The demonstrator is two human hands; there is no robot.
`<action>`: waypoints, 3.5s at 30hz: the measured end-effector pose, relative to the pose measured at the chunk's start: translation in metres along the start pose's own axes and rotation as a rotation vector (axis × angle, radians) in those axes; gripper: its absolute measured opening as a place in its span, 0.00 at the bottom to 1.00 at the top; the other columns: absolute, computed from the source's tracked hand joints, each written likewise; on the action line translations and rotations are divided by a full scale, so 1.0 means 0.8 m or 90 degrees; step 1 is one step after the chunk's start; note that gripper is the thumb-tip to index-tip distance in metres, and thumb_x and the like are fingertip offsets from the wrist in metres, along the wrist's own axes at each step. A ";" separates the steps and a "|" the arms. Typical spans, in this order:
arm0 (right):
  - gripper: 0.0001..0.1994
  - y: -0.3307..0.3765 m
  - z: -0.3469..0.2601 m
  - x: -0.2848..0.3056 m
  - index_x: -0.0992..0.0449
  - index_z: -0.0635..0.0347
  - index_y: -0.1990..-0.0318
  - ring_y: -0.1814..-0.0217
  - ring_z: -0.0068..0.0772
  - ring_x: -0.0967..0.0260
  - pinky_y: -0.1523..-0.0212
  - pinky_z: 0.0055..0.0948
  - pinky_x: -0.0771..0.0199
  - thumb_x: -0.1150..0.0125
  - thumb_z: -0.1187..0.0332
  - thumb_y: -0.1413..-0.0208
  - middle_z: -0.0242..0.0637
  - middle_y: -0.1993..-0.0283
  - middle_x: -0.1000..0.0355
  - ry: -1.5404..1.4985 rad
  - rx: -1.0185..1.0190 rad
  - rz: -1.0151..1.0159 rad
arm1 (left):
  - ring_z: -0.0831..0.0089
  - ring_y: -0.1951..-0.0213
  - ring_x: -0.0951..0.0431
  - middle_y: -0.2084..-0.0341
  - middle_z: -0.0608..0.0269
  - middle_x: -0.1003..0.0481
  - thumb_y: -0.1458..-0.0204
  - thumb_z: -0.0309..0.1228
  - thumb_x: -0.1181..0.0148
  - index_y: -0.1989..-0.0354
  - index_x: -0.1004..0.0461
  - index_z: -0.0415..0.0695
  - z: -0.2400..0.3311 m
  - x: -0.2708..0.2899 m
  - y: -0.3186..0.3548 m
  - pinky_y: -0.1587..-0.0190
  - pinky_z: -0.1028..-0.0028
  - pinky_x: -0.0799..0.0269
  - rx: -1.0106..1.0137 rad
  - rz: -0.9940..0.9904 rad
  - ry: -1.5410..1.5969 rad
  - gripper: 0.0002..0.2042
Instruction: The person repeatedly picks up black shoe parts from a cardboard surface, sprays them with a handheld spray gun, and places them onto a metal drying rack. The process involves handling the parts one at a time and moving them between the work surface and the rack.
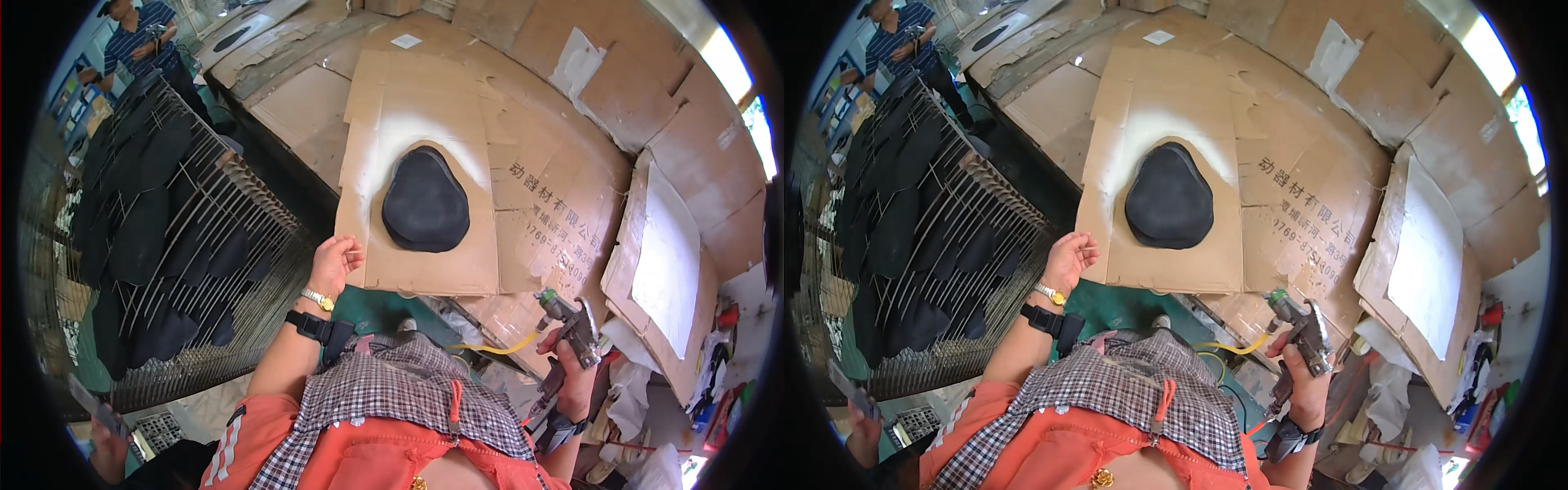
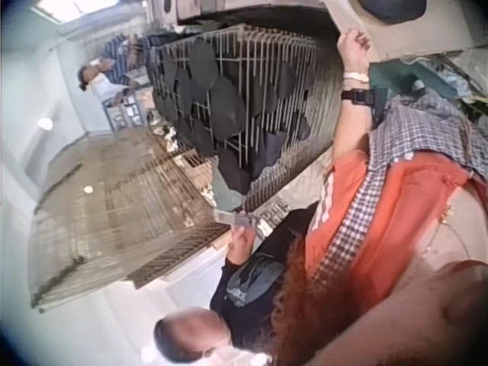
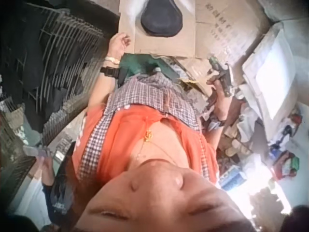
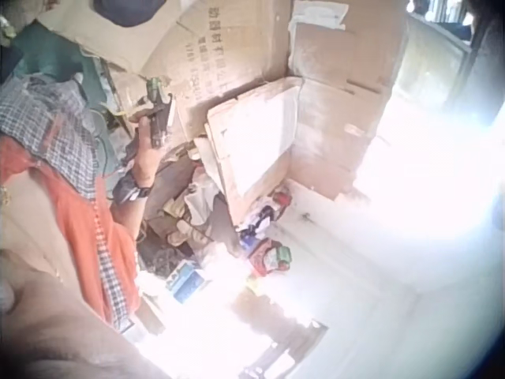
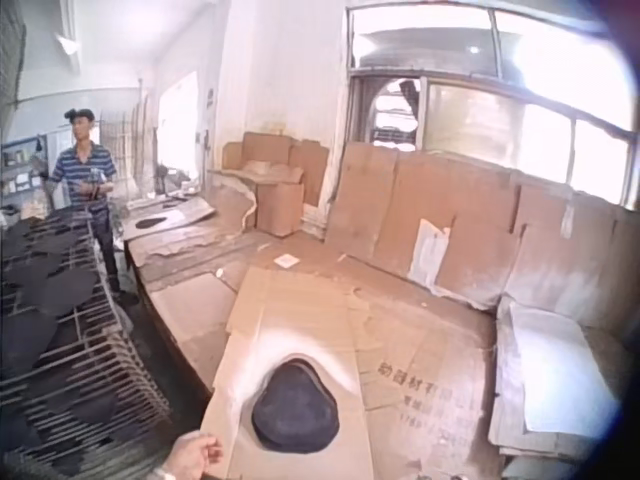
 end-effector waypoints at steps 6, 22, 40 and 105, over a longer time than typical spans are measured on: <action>0.17 0.002 0.002 0.007 0.30 0.67 0.58 0.66 0.32 0.29 0.61 0.33 0.29 0.39 0.63 0.49 0.39 0.68 0.28 0.040 -0.025 -0.024 | 0.69 0.73 0.23 0.71 0.60 0.25 0.47 0.27 0.47 0.60 0.30 0.41 -0.019 -0.007 -0.030 0.70 0.73 0.25 0.006 0.006 -0.031 0.07; 0.32 0.019 0.013 0.043 0.36 0.67 0.42 0.67 0.32 0.28 0.63 0.31 0.27 0.33 0.69 0.56 0.41 0.68 0.27 -0.066 -0.121 -0.052 | 0.75 0.79 0.28 0.71 0.62 0.26 0.50 0.25 0.47 0.57 0.31 0.41 -0.049 -0.038 -0.126 0.78 0.78 0.31 -0.001 0.080 -0.196 0.11; 0.19 -0.046 0.015 0.039 0.30 0.67 0.58 0.66 0.36 0.28 0.59 0.37 0.28 0.38 0.63 0.52 0.42 0.67 0.28 0.019 -0.082 0.021 | 0.54 0.64 0.21 0.72 0.49 0.22 0.58 0.29 0.40 0.73 0.22 0.41 -0.071 -0.103 -0.165 0.60 0.64 0.26 -0.128 0.232 -0.730 0.05; 0.12 -0.204 0.150 -0.224 0.26 0.68 0.54 0.61 0.33 0.27 0.56 0.29 0.24 0.49 0.72 0.42 0.41 0.60 0.26 -0.231 -0.179 -0.179 | 0.69 0.56 0.26 0.59 0.58 0.25 0.46 0.30 0.45 0.58 0.28 0.37 0.413 0.279 0.403 0.51 0.65 0.30 -0.736 0.223 0.216 0.11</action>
Point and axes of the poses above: each hand's wrist, its own y-axis away from the middle knuckle, its own x-axis out of the back of the hand, z = x × y, the point moved 3 cm from there along -y, towards the middle knuckle
